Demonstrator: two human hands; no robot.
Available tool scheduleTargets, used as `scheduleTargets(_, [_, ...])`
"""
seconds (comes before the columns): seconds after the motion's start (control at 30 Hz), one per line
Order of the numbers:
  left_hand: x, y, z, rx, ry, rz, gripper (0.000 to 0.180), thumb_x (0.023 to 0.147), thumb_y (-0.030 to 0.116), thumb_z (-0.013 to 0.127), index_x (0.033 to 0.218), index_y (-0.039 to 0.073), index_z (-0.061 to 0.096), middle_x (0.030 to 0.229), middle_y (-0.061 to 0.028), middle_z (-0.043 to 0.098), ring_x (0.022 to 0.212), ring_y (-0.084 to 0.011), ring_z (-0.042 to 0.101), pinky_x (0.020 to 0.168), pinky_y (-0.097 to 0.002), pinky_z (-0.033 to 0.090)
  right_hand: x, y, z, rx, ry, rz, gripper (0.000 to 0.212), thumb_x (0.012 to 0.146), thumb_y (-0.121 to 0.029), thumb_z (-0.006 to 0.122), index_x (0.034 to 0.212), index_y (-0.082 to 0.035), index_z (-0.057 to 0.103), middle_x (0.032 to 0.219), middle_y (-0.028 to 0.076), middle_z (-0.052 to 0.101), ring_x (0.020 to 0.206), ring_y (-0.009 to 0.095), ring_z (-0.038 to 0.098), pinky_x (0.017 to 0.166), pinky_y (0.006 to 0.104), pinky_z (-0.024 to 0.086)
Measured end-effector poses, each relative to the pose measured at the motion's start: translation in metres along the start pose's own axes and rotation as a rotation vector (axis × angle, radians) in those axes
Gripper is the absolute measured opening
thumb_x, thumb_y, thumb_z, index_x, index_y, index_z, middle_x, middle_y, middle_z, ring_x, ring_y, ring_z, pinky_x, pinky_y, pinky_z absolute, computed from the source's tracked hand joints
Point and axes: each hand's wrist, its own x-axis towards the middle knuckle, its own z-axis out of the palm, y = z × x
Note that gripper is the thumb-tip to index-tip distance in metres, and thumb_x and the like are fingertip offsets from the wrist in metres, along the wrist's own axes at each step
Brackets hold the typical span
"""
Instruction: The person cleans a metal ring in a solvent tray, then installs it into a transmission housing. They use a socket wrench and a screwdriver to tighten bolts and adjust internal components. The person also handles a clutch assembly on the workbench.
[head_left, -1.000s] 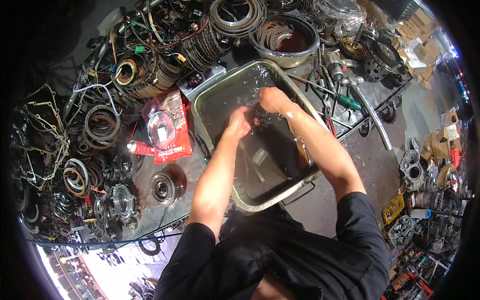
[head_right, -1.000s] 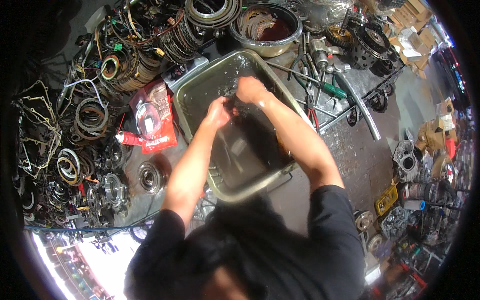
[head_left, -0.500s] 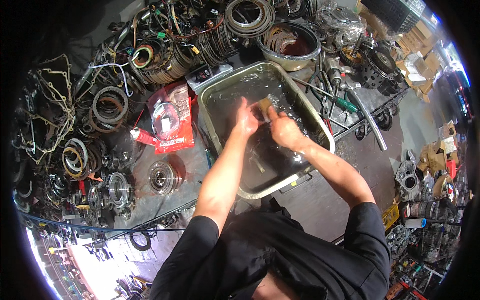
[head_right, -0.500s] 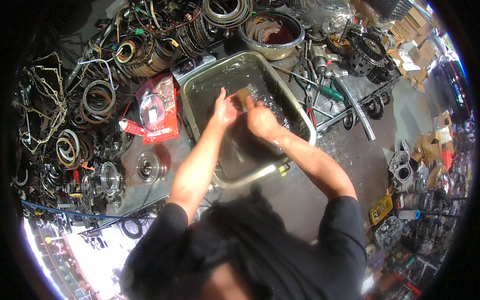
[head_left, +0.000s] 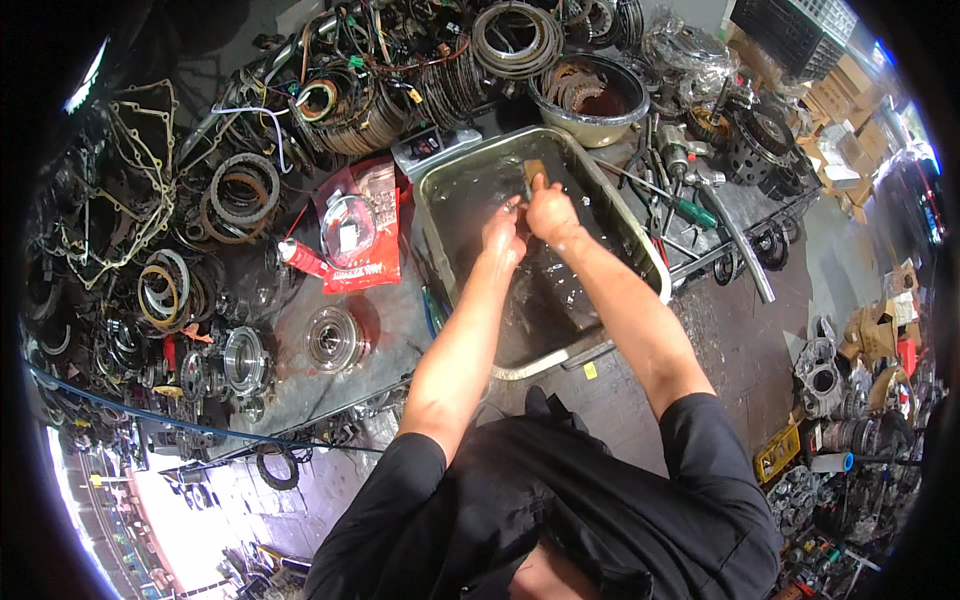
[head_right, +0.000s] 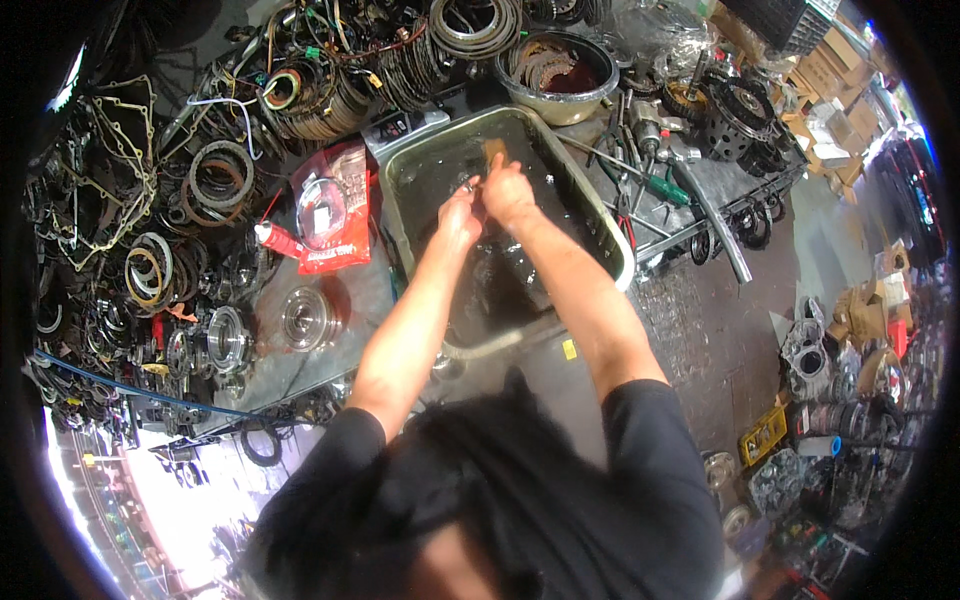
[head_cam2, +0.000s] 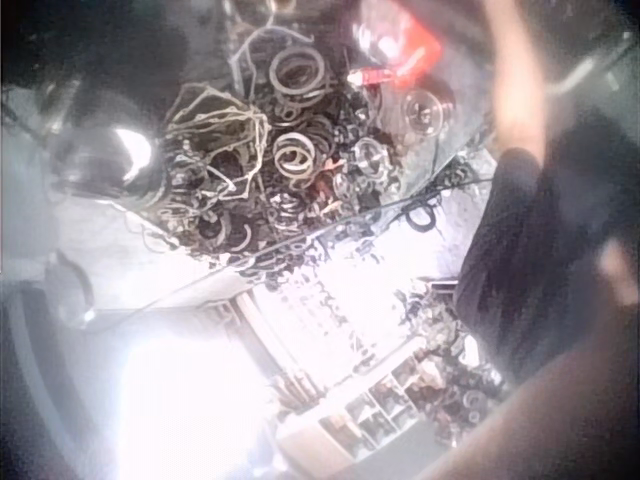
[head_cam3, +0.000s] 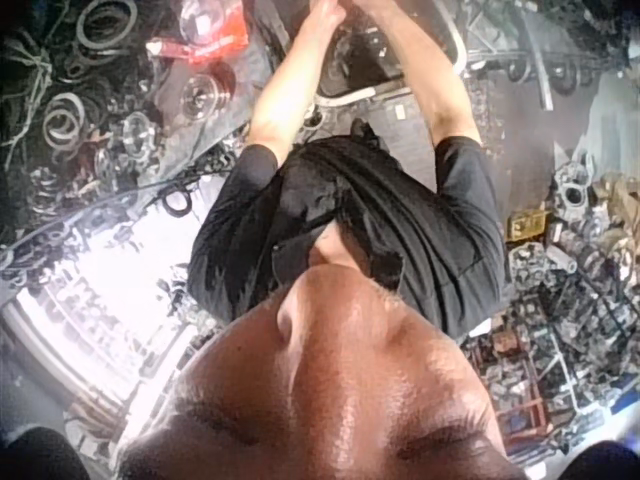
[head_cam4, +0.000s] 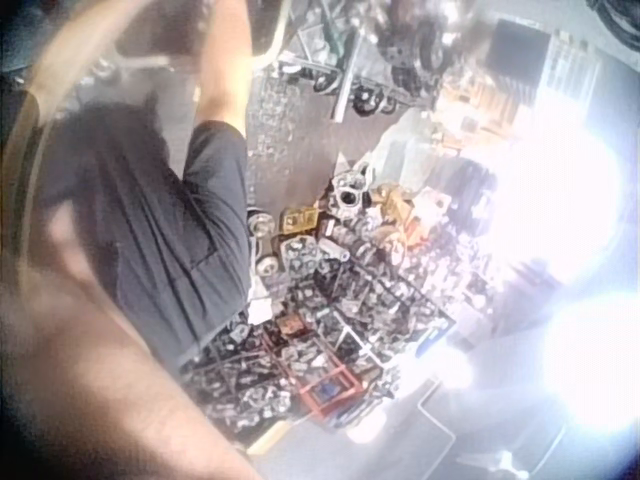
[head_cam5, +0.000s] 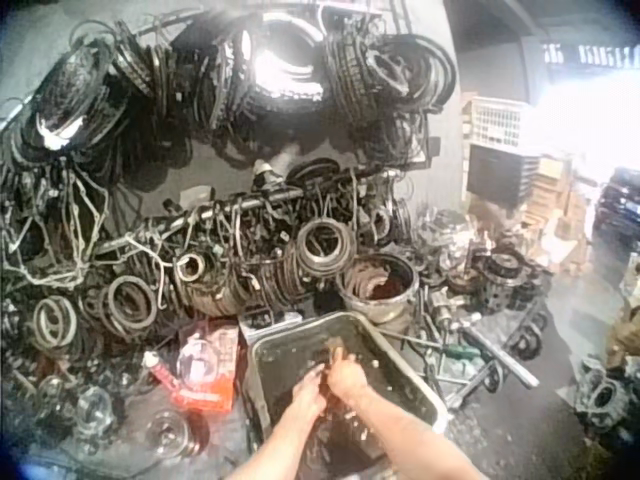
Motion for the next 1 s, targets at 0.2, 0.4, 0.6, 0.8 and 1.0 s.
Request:
scheduleTargets(0.2, [-0.019,0.007,-0.015,0.305,-0.225,0.286,0.044,0.096,-0.009,0.05,0.139,-0.001,0.049,0.101,-0.013,0.065,0.095,-0.0238,0.066,0.083,-0.0351,0.057,-0.02,0.051,-0.023,-0.105,-0.337,0.185,0.041,0.091,-0.015,0.051,0.128,0.0,0.06,0.116,0.028,0.067,0.108,0.041,0.067,0.093,0.0457,0.054])
scheduleTargets(0.4, [0.013,-0.012,-0.042,0.776,-0.336,0.689,0.059,0.091,-0.015,0.051,0.148,0.001,0.043,0.106,-0.0132,0.069,0.092,-0.0196,0.068,0.08,-0.0318,0.056,-0.066,0.024,-0.067,0.575,-0.37,0.163,0.041,0.096,-0.022,0.057,0.133,-0.006,0.059,0.104,0.024,0.071,0.094,0.039,0.071,0.084,0.043,0.055])
scheduleTargets(0.6, [-0.006,-0.018,-0.041,0.437,-0.274,0.28,0.063,0.09,-0.011,0.049,0.152,0.002,0.039,0.09,-0.0094,0.07,0.074,-0.0128,0.062,0.07,-0.0299,0.054,-0.056,-0.011,-0.049,0.15,-0.234,0.095,0.038,0.096,-0.022,0.051,0.129,-0.005,0.061,0.107,0.028,0.068,0.105,0.043,0.065,0.091,0.0498,0.052])
scheduleTargets(0.8, [-0.03,0.007,-0.029,1.138,-0.201,0.602,0.07,0.086,-0.018,0.051,0.153,-0.001,0.034,0.101,-0.0135,0.072,0.083,-0.0168,0.069,0.075,-0.0303,0.057,-0.062,-0.008,-0.031,0.165,-0.173,-0.006,0.034,0.094,-0.021,0.053,0.122,-0.005,0.063,0.105,0.027,0.07,0.104,0.043,0.066,0.092,0.0485,0.054])
scheduleTargets(1.0, [-0.033,0.019,-0.024,0.461,-0.234,0.208,0.041,0.093,-0.004,0.051,0.134,-0.005,0.051,0.093,-0.0166,0.068,0.078,-0.0254,0.067,0.063,-0.0299,0.054,-0.054,0.027,-0.027,0.108,-0.089,0.175,0.033,0.091,-0.015,0.053,0.119,-0.002,0.065,0.107,0.029,0.069,0.106,0.042,0.066,0.094,0.0476,0.053])
